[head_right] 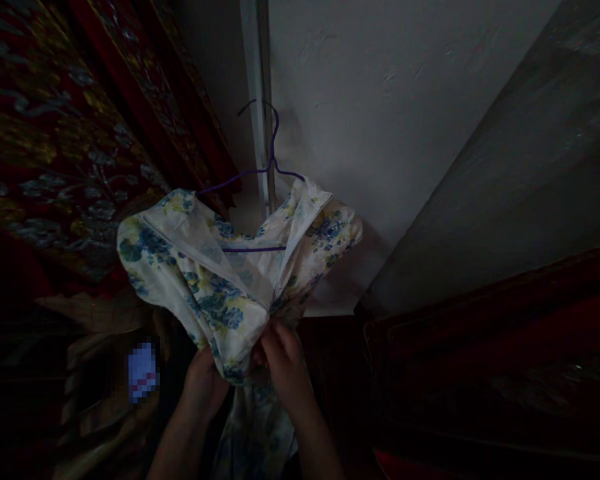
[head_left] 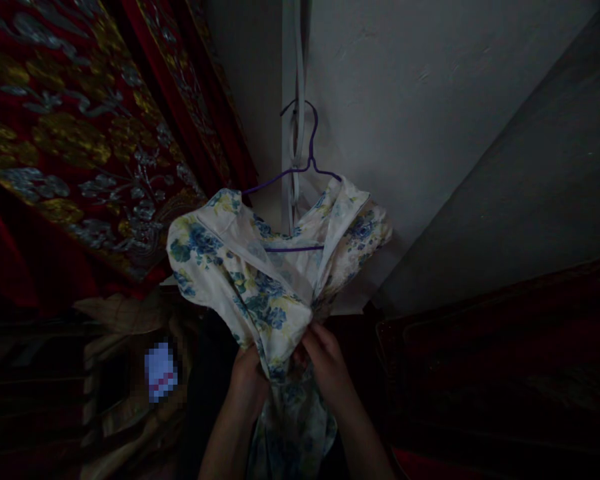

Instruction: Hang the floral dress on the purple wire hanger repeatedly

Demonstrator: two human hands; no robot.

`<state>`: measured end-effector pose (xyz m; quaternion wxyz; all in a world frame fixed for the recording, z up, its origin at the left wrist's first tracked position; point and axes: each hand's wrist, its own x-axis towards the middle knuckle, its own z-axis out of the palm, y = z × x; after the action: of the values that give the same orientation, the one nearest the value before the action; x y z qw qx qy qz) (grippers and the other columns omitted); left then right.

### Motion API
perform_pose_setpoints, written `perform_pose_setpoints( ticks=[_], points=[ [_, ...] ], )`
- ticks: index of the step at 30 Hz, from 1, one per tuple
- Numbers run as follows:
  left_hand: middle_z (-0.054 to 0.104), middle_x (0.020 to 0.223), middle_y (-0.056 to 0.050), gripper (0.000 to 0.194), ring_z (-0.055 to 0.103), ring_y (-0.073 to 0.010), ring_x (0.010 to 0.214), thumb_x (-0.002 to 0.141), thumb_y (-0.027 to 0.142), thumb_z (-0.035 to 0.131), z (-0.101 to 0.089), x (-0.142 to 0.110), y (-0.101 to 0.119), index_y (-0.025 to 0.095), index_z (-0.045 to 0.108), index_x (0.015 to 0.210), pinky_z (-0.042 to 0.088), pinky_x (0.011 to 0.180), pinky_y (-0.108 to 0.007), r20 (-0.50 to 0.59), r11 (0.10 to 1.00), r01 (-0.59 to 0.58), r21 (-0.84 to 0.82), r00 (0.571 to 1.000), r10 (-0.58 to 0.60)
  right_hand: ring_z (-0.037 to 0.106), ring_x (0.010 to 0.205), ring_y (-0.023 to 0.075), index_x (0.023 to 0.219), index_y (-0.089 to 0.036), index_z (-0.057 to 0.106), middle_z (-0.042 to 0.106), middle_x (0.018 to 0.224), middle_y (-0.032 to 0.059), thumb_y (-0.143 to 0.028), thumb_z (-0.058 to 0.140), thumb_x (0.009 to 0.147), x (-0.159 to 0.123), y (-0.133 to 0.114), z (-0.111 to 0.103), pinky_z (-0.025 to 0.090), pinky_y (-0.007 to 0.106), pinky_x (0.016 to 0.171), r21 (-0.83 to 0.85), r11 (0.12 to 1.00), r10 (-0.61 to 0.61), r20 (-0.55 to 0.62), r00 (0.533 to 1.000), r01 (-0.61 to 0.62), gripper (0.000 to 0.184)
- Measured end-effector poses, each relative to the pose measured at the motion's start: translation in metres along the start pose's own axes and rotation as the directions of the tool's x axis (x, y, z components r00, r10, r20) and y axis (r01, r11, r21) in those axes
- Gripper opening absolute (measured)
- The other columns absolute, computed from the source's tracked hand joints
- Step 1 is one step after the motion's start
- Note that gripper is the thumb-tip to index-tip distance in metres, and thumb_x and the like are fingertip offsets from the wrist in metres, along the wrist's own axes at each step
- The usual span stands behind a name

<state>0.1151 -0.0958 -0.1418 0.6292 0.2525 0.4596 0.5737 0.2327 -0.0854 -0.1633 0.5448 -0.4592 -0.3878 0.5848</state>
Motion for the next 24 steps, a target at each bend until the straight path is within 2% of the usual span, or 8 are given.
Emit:
perform_pose_setpoints(
  ticks=[3, 7, 9, 12, 13, 15, 18, 24],
  points=[
    [0.078, 0.092, -0.009, 0.042, 0.072, -0.0358, 0.103, 0.056, 0.041, 0.079, -0.001, 0.003, -0.003, 0.020, 0.074, 0.092, 0.058, 0.087, -0.043, -0.070, 0.997, 0.013, -0.079, 0.997, -0.019, 0.038, 0.050, 0.0123, 0.063, -0.021, 0.057, 0.046, 0.050, -0.0040, -0.059, 0.068, 0.077, 0.001, -0.005, -0.002, 0.032, 0.026, 0.052, 0.021, 1.000, -0.017, -0.026, 1.000, 0.018, 0.042],
    [0.073, 0.100, -0.002, 0.034, 0.067, -0.0282, 0.110, 0.068, 0.030, 0.073, -0.020, 0.014, -0.009, 0.024, 0.069, 0.102, 0.052, 0.095, -0.037, -0.257, 0.978, -0.200, 0.066, 0.943, 0.210, 0.034, 0.049, 0.0104, 0.056, -0.020, 0.050, 0.042, 0.049, -0.0041, -0.053, 0.065, 0.079, 0.001, -0.011, -0.011, 0.027, 0.026, 0.052, 0.060, 0.997, -0.032, -0.100, 0.994, 0.039, 0.043],
    [0.067, 0.113, -0.001, 0.040, 0.062, -0.0247, 0.115, 0.074, 0.027, 0.072, -0.031, 0.019, -0.013, 0.027, 0.063, 0.112, 0.048, 0.100, -0.035, -0.331, 0.892, -0.386, 0.234, 0.831, 0.447, 0.032, 0.049, 0.0097, 0.054, -0.020, 0.048, 0.040, 0.049, -0.0044, -0.052, 0.065, 0.079, 0.001, -0.013, -0.016, 0.026, 0.026, 0.052, 0.093, 0.995, -0.023, -0.121, 0.992, 0.034, 0.044],
    [0.056, 0.129, -0.004, 0.049, 0.053, -0.0242, 0.123, 0.077, 0.027, 0.076, -0.034, 0.020, -0.018, 0.028, 0.056, 0.122, 0.043, 0.104, -0.034, -0.293, 0.653, -0.596, 0.467, 0.592, 0.750, 0.030, 0.048, 0.0091, 0.054, -0.020, 0.047, 0.039, 0.048, -0.0050, -0.052, 0.066, 0.077, 0.003, -0.014, -0.018, 0.023, 0.025, 0.050, 0.127, 0.992, -0.011, -0.117, 0.993, 0.026, 0.044],
    [0.055, 0.129, -0.005, 0.046, 0.053, -0.0247, 0.123, 0.078, 0.026, 0.076, -0.030, 0.018, -0.020, 0.027, 0.057, 0.120, 0.042, 0.103, -0.034, -0.228, 0.603, -0.617, 0.507, 0.578, 0.783, 0.030, 0.047, 0.0090, 0.055, -0.020, 0.048, 0.039, 0.048, -0.0050, -0.052, 0.067, 0.076, 0.004, -0.014, -0.017, 0.022, 0.025, 0.050, 0.124, 0.992, -0.007, -0.107, 0.994, 0.021, 0.043],
    [0.060, 0.121, -0.006, 0.034, 0.056, -0.0256, 0.117, 0.081, 0.024, 0.073, -0.020, 0.014, -0.023, 0.026, 0.063, 0.114, 0.044, 0.100, -0.034, -0.012, 0.603, -0.606, 0.519, 0.700, 0.714, 0.031, 0.047, 0.0087, 0.055, -0.019, 0.051, 0.039, 0.048, -0.0048, -0.051, 0.067, 0.075, 0.005, -0.014, -0.013, 0.023, 0.025, 0.049, 0.103, 0.995, -0.001, -0.064, 0.998, 0.008, 0.041],
    [0.070, 0.106, -0.007, 0.023, 0.064, -0.0274, 0.106, 0.085, 0.021, 0.068, -0.007, 0.011, -0.026, 0.026, 0.071, 0.107, 0.046, 0.097, -0.035, 0.286, 0.736, -0.488, 0.469, 0.872, 0.397, 0.034, 0.046, 0.0086, 0.056, -0.019, 0.053, 0.042, 0.049, -0.0044, -0.050, 0.067, 0.076, 0.005, -0.014, -0.008, 0.026, 0.025, 0.049, 0.052, 0.999, -0.002, -0.001, 1.000, 0.002, 0.040],
    [0.069, 0.094, -0.005, 0.013, 0.064, -0.0217, 0.090, 0.095, 0.024, 0.053, -0.004, 0.017, -0.032, 0.022, 0.065, 0.099, 0.047, 0.085, -0.030, 0.487, 0.696, -0.537, 0.477, 0.821, 0.299, 0.039, 0.044, 0.0085, 0.060, -0.018, 0.057, 0.045, 0.048, -0.0045, -0.058, 0.069, 0.076, 0.002, -0.019, -0.017, 0.030, 0.022, 0.045, -0.028, 0.999, 0.034, 0.021, 0.999, -0.033, 0.045]
  ],
)
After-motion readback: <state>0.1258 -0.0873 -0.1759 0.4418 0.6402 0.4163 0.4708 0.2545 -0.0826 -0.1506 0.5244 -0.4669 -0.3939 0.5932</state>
